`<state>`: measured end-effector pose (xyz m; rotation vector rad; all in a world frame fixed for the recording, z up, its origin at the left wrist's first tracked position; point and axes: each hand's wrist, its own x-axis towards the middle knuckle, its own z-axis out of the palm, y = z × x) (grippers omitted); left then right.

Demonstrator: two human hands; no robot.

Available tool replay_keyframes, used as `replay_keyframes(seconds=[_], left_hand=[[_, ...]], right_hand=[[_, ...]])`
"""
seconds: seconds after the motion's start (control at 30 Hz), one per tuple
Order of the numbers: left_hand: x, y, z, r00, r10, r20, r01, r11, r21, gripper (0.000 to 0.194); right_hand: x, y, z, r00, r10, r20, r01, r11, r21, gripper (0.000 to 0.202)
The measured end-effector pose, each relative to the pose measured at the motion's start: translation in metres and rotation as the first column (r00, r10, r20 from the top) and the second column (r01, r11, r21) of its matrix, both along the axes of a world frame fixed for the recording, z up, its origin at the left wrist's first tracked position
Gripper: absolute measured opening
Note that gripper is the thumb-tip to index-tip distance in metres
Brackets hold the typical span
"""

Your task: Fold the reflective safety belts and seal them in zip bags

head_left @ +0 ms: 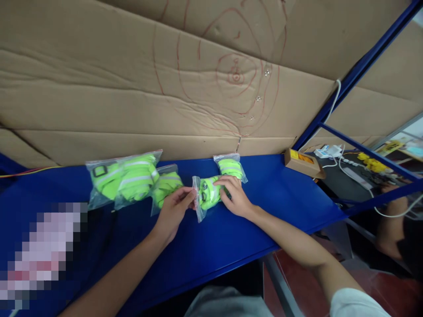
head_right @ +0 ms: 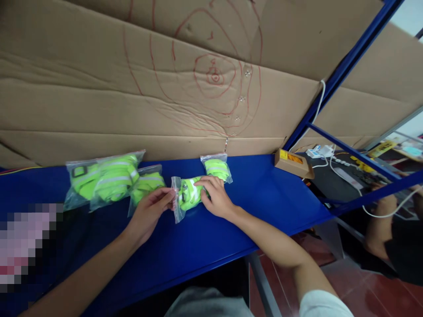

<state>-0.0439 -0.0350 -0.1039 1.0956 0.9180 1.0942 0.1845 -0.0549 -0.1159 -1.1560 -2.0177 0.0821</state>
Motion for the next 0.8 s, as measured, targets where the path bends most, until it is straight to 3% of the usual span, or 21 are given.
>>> replay_keyframes(seconds=[0.17, 0.33, 0.4, 0.53, 0.63, 0.8], left_hand=[[0.002, -0.005, 0.004, 1.0, -0.004, 0.023, 0.004, 1.0, -0.013, 0.039], [0.003, -0.007, 0.003, 0.995, 0.015, 0.1, -0.005, 0.996, -0.091, 0.041], [0.003, -0.008, 0.004, 0.992, -0.013, 0.128, 0.026, 0.994, -0.104, 0.041], [0.003, -0.01, 0.007, 0.994, -0.063, 0.086, 0.067, 0.997, -0.045, 0.036], [0.004, -0.013, 0.008, 0.991, -0.129, 0.037, 0.129, 0.992, -0.004, 0.032], [0.009, -0.015, 0.005, 0.991, -0.126, 0.053, 0.124, 0.992, 0.035, 0.033]], right_hand=[[0.001, -0.001, 0.007, 0.999, -0.021, 0.04, 0.02, 0.999, 0.027, 0.03], [-0.005, -0.012, 0.018, 0.998, 0.007, -0.07, 0.004, 0.99, 0.144, 0.019], [-0.012, -0.017, 0.021, 0.999, 0.05, -0.011, -0.049, 0.996, 0.074, 0.013], [-0.025, -0.022, 0.02, 0.993, -0.007, 0.119, 0.01, 1.0, -0.027, 0.034], [-0.026, -0.022, 0.019, 0.997, 0.012, 0.08, -0.008, 0.999, -0.05, 0.024], [-0.018, -0.018, 0.015, 0.98, 0.176, -0.096, -0.19, 0.969, -0.16, 0.017]])
